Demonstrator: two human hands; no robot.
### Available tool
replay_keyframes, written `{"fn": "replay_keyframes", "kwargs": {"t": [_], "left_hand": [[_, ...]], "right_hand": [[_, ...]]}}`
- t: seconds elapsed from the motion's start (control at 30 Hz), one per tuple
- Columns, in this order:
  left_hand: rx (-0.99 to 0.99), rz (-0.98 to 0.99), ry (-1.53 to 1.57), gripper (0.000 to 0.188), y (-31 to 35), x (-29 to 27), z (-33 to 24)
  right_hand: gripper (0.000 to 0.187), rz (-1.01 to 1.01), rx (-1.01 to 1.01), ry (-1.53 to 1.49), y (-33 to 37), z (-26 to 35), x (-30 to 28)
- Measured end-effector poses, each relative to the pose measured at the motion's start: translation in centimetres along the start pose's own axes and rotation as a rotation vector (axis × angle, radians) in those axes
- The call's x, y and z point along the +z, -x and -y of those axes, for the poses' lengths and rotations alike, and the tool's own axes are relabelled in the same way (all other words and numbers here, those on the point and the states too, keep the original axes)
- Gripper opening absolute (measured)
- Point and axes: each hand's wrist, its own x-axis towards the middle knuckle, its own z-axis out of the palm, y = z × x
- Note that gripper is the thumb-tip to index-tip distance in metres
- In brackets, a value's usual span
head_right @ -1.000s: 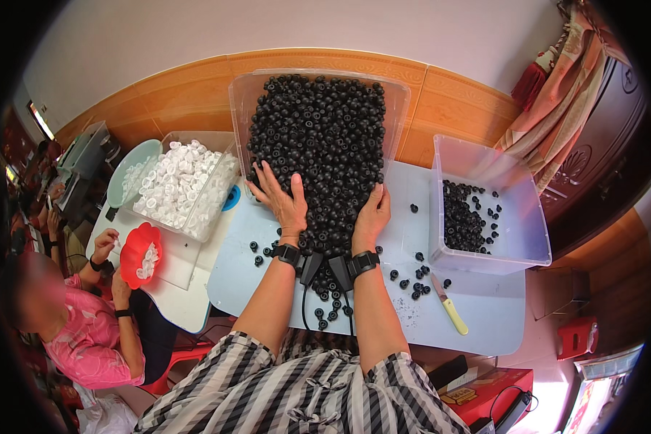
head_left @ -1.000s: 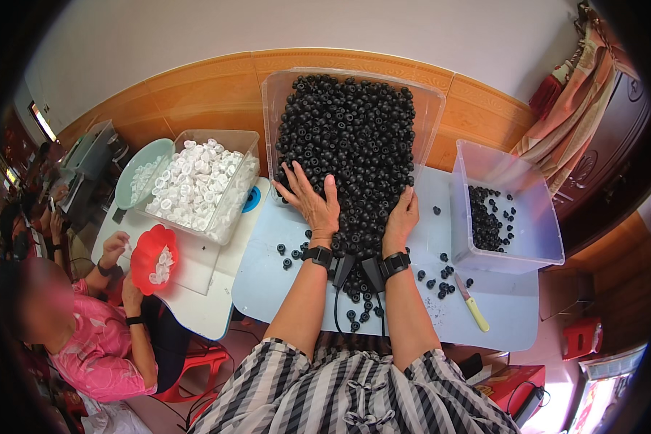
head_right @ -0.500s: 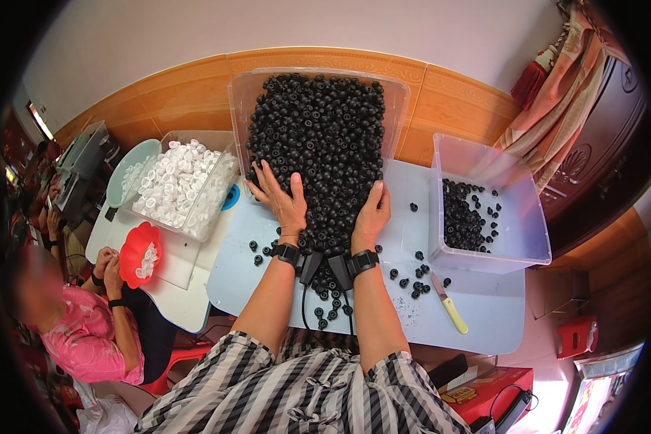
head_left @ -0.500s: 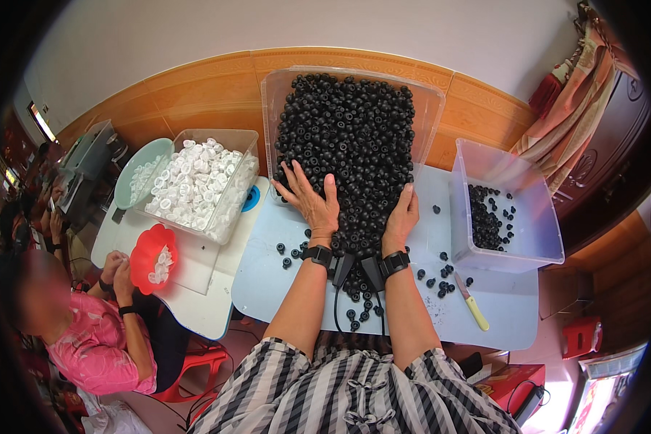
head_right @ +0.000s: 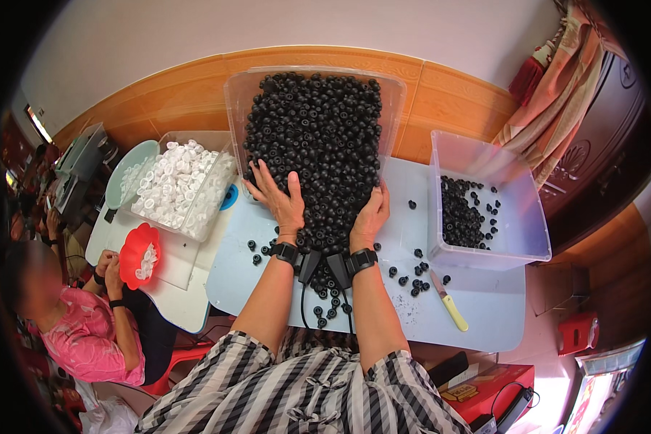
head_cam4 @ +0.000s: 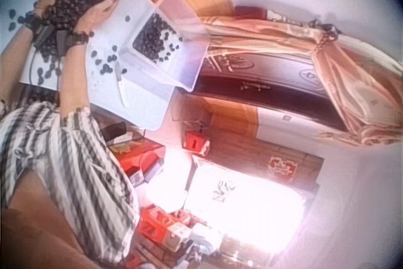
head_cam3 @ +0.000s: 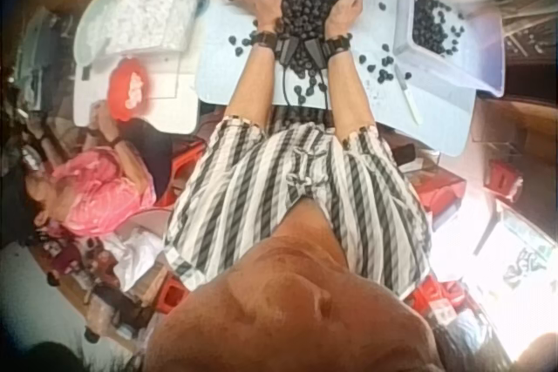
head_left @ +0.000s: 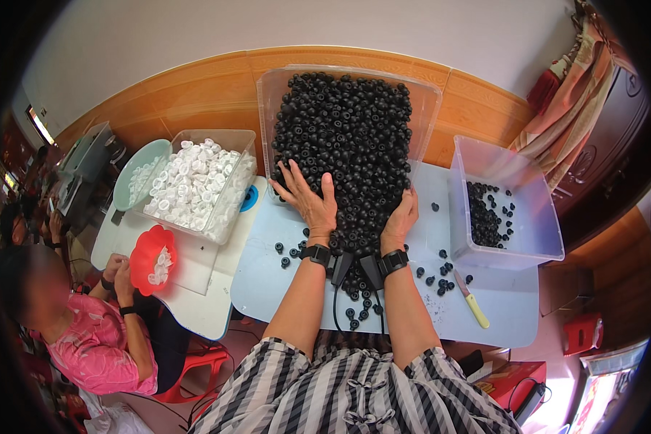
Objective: Prepare and trim small black shoe or apparel components on a work table.
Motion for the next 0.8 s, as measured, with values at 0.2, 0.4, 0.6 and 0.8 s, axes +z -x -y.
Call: {"fn": "replay_keyframes", "kwargs": {"t": [0.2, 0.4, 0.6, 0.8], "left_hand": [[-0.002, 0.001, -0.002, 0.082, 0.01, 0.06, 0.02], [0.001, -0.005, 0.005, 0.082, -0.06, 0.04, 0.08], [0.014, -0.017, 0.012, 0.082, -0.13, -0.09, -0.04], [0.016, -0.035, 0.042, 0.083, -0.16, -0.13, -0.19]], "right_hand": [[0.052, 0.034, 0.02, -0.054, -0.17, -0.01, -0.15], [0.058, 0.017, 0.055, -0.063, 0.03, 0.4, -0.02], [0.057, 0.001, 0.037, -0.026, -0.03, 0.36, 0.03], [0.06, 0.007, 0.041, -0.009, -0.03, 0.5, -0.07]]}}
